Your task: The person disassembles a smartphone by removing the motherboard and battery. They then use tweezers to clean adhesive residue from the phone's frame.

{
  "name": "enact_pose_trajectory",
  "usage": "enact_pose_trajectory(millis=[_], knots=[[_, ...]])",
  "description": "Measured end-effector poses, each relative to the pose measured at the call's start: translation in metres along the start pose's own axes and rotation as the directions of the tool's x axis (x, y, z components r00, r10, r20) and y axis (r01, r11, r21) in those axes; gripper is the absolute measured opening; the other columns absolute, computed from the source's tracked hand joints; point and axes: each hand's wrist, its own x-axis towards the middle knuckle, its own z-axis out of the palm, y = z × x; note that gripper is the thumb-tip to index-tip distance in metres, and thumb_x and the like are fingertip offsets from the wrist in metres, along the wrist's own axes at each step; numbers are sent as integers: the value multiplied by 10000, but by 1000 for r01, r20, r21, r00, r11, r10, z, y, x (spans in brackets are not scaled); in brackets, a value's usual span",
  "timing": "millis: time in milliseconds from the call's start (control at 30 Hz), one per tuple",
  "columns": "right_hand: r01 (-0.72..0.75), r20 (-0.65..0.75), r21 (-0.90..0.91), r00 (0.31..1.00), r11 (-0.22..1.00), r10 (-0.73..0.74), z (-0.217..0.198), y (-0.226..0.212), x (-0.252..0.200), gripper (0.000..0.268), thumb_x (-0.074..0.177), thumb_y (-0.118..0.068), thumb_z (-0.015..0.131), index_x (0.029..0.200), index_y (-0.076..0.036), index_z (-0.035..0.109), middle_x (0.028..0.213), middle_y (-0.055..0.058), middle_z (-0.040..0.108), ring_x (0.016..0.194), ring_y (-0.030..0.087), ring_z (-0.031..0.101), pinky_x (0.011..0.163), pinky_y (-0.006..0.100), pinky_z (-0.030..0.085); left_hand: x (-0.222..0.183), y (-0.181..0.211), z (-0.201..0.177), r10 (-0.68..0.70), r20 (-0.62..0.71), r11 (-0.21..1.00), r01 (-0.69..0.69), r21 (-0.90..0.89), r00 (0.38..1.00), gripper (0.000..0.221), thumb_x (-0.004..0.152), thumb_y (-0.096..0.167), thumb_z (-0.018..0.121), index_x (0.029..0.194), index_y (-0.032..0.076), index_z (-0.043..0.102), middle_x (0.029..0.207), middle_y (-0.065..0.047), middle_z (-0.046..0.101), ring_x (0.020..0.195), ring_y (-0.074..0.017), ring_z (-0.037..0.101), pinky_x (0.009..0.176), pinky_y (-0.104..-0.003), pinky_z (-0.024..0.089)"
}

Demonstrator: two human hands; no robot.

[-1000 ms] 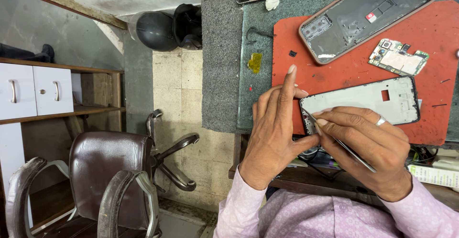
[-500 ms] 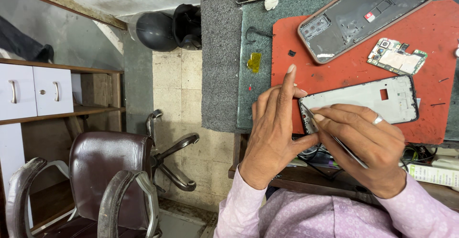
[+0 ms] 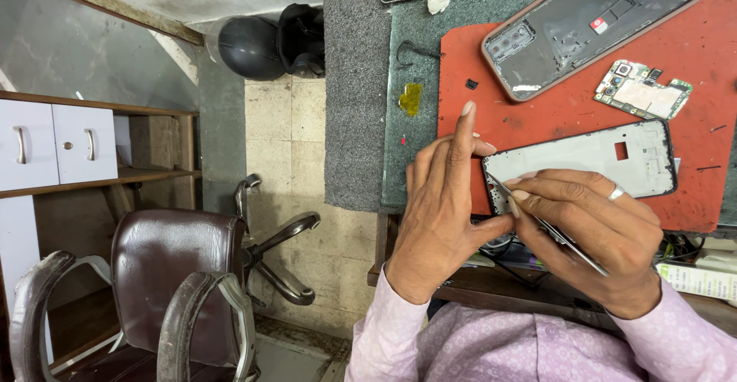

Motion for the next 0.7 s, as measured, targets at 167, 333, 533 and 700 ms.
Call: enact_pose_trajectory(millis=[167,333,533,700], knots=[[5,0,9,1000,1000,-5,0,0,0,195,738,24,828,905,16,728,968,128,747,934,263,733,783,343,585,0,1,-1,5,-6,1000,-5,-1,1000,1360,615,162,948,1652,87,72,1378,-53,556,1360,-277,479,1218,-462,335],[5,-4,-21,1000,1000,-5,2,1,-1,183,796,28,830,951,1,737,1009,115,751,963,246,731,805,332,578,0,1,0,8,-5,1000,-8,12,1000,1349,631,174,947,1653,81,72,1382,-56,552,1361,-282,472,1212,-464,333],[8,-5,-32,1000,999,-8,4,2,-2,187,814,27,811,987,6,742,1023,114,752,980,255,730,822,341,579,0,1,0,16,-8,1000,-16,21,1000,1336,643,194,950,1650,70,81,1378,-59,547,1360,-282,465,1205,-471,329],[2,-2,-29,1000,1000,-2,4,3,-3,187,821,23,809,996,4,746,1034,112,755,984,255,731,824,339,578,0,0,1,21,-15,999,-20,27,1000,1333,644,215,953,1647,68,88,1374,-56,548,1360,-278,465,1199,-473,331]])
